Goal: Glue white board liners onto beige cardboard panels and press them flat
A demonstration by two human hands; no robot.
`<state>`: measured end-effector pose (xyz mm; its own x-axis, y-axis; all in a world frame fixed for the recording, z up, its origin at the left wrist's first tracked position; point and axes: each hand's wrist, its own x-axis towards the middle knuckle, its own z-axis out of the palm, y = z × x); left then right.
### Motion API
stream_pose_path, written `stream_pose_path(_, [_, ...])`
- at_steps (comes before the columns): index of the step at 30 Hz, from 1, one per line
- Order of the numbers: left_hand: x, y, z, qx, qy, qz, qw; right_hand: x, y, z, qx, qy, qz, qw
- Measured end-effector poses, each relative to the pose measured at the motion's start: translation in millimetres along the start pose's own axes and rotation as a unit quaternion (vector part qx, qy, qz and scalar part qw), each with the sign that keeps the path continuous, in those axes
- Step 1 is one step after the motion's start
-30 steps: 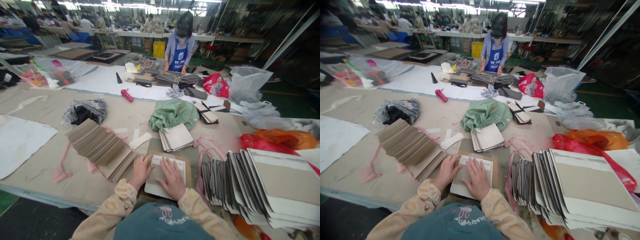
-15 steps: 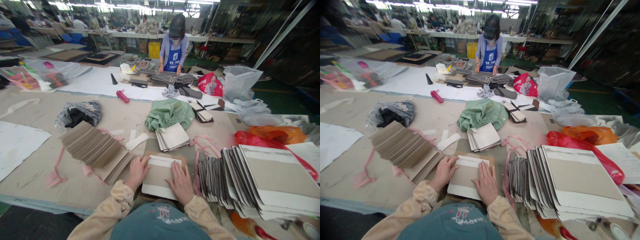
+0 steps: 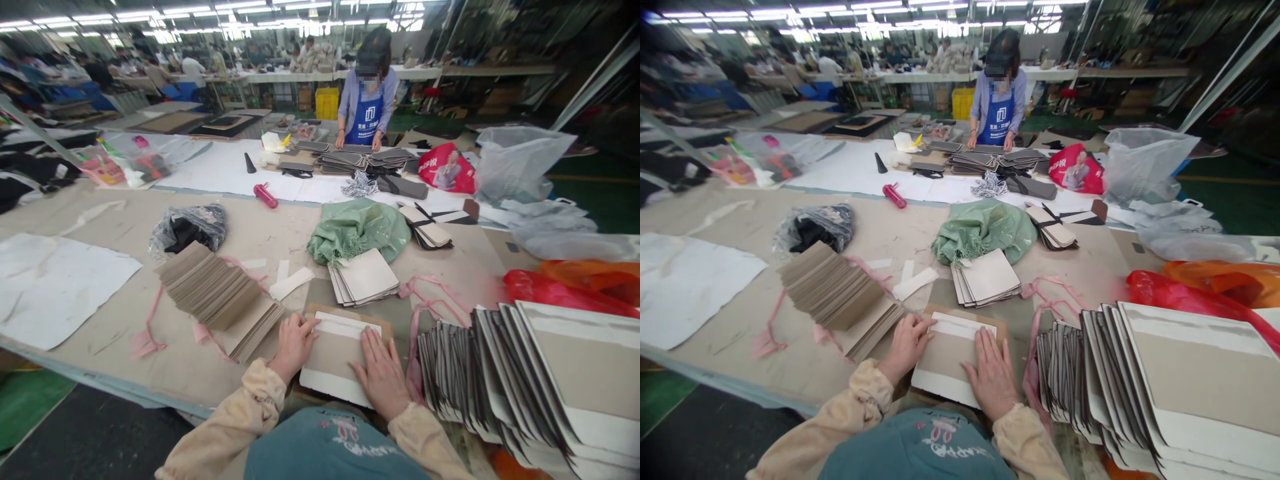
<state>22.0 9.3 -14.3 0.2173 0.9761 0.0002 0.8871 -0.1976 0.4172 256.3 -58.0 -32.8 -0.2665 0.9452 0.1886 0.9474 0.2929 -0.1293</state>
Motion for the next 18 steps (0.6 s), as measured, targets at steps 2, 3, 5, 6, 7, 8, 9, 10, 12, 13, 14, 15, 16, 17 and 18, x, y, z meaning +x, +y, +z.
stream_pose_path(2, [-0.6, -0.1, 0.3, -0.002, 0.000, 0.002, 1.000, -0.4, 0.3, 0.8, 0.003, 0.003, -0.001, 1.000])
stream_pose_path(3, [-0.8, 0.0, 0.2, -0.003, 0.000, 0.002, 1.000, -0.5, 0.3, 0.9, 0.005, 0.003, -0.002, 1.000])
stream_pose_path(5, [-1.2, 0.1, -0.3, -0.007, -0.003, 0.006, 1.000, -0.4, 0.1, 0.5, 0.007, 0.001, -0.002, 1.000])
stream_pose_path(6, [-1.3, 0.1, -0.6, -0.009, -0.005, 0.007, 1.000, -0.3, 0.0, 0.3, 0.008, 0.001, -0.001, 1.000])
stream_pose_path(7, [-1.4, 0.2, -0.9, -0.011, -0.006, 0.008, 1.000, -0.2, -0.1, 0.1, 0.009, 0.001, 0.000, 1.000])
stream_pose_path(8, [-1.5, 0.3, -1.0, -0.012, -0.006, 0.008, 1.000, -0.1, -0.2, 0.0, 0.010, 0.003, 0.001, 1.000])
stream_pose_path(9, [-1.5, 0.4, -0.9, -0.013, -0.005, 0.008, 1.000, 0.0, -0.2, 0.0, 0.012, 0.004, 0.001, 1.000])
stream_pose_path(10, [-1.6, 0.5, -0.7, -0.014, -0.005, 0.009, 1.000, 0.0, -0.2, 0.1, 0.013, 0.004, 0.002, 1.000])
stream_pose_path(12, [-1.9, 0.5, 0.1, -0.015, -0.002, 0.010, 1.000, -0.2, -0.1, 0.7, 0.015, 0.005, 0.002, 1.000])
stream_pose_path(13, [-2.0, 0.4, 0.7, -0.015, -0.001, 0.011, 1.000, -0.4, 0.1, 1.0, 0.016, 0.005, 0.002, 1.000])
stream_pose_path(14, [-2.1, 0.3, 1.2, -0.016, 0.001, 0.013, 1.000, -0.5, 0.2, 1.4, 0.017, 0.004, 0.002, 1.000])
stream_pose_path(15, [-2.2, 0.1, 1.6, -0.015, 0.003, 0.014, 1.000, -0.6, 0.3, 1.7, 0.018, 0.002, 0.002, 1.000])
stream_pose_path(16, [-2.2, -0.2, 2.0, -0.015, 0.005, 0.016, 1.000, -0.6, 0.4, 1.9, 0.021, 0.000, 0.002, 1.000])
stream_pose_path(17, [-2.2, -0.4, 2.3, -0.013, 0.007, 0.018, 1.000, -0.6, 0.5, 1.9, 0.024, -0.002, 0.003, 1.000])
stream_pose_path(18, [-2.1, -0.7, 2.5, -0.011, 0.007, 0.020, 1.000, -0.5, 0.6, 1.5, 0.029, -0.003, 0.004, 1.000])
